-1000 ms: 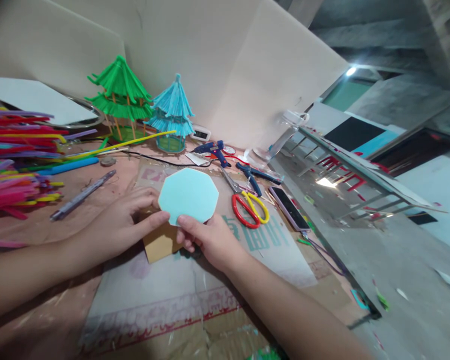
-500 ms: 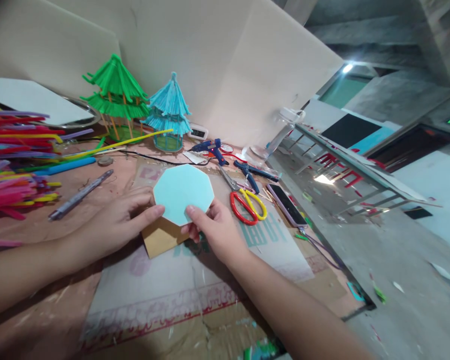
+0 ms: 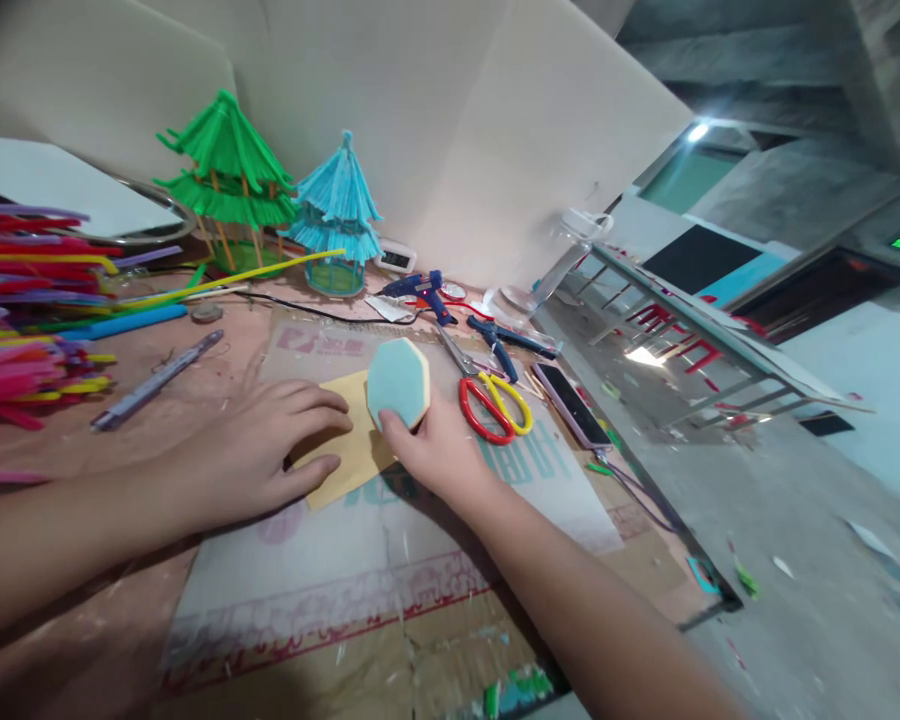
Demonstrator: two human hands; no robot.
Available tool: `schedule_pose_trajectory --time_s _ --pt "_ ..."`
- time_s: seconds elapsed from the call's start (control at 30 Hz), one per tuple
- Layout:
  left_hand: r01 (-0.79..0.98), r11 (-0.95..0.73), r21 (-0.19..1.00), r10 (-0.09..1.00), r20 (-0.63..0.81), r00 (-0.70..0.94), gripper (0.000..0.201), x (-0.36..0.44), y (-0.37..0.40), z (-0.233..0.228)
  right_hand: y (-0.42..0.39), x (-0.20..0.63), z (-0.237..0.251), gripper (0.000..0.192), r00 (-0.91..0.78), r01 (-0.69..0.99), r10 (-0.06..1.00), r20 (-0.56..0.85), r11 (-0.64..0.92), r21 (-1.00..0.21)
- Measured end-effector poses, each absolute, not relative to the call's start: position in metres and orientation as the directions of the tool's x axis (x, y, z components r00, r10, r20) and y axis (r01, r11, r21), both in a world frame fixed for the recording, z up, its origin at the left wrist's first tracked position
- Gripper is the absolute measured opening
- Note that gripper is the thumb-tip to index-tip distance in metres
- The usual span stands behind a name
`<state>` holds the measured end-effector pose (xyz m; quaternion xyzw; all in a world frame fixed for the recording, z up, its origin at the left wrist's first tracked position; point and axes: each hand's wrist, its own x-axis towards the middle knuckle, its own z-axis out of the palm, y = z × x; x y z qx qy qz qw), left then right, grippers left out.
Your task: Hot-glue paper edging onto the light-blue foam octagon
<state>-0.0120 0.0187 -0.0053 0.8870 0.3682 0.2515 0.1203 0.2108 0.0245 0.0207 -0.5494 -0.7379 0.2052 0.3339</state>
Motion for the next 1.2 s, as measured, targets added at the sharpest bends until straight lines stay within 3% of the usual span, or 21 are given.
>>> schedule_pose_trajectory --time_s 0.1,0.37,0.5,0.73,1.0,1.2 --pt "0.598 -0.703 0.386 0.711 0.345 0.613 0.029 -0.011 0.019 -0.006 0.025 0.211 0.021 0.034 -0.193 0.682 0.929 0.317 0.359 -0.637" --pt "0.600 -0.702 0.383 0.711 0.329 0.622 0.030 -0.012 0.020 -0.003 0.030 0.215 0.035 0.042 -0.207 0.675 0.938 0.279 0.344 -0.653" --pt "0.592 -0.713 0.376 0.700 0.344 0.626 0.030 -0.011 0.020 -0.004 0.033 0.212 0.038 0.033 -0.213 0.704 0.953 0.213 0.302 -0.643" --pt "0.609 -0.708 0.357 0.705 0.316 0.634 0.036 -0.011 0.019 -0.003 0.008 0.211 0.044 0.013 -0.303 0.772 0.930 0.207 0.367 -0.518" --pt "0.622 -0.723 0.300 0.690 0.324 0.647 0.034 -0.009 0.018 -0.005 0.047 0.194 0.027 0.033 -0.311 0.879 0.888 0.338 0.404 -0.254" --pt "0.627 -0.717 0.304 0.697 0.307 0.648 0.034 -0.009 0.017 -0.002 0.014 0.204 0.039 0.029 -0.426 0.852 0.878 0.218 0.470 -0.229"
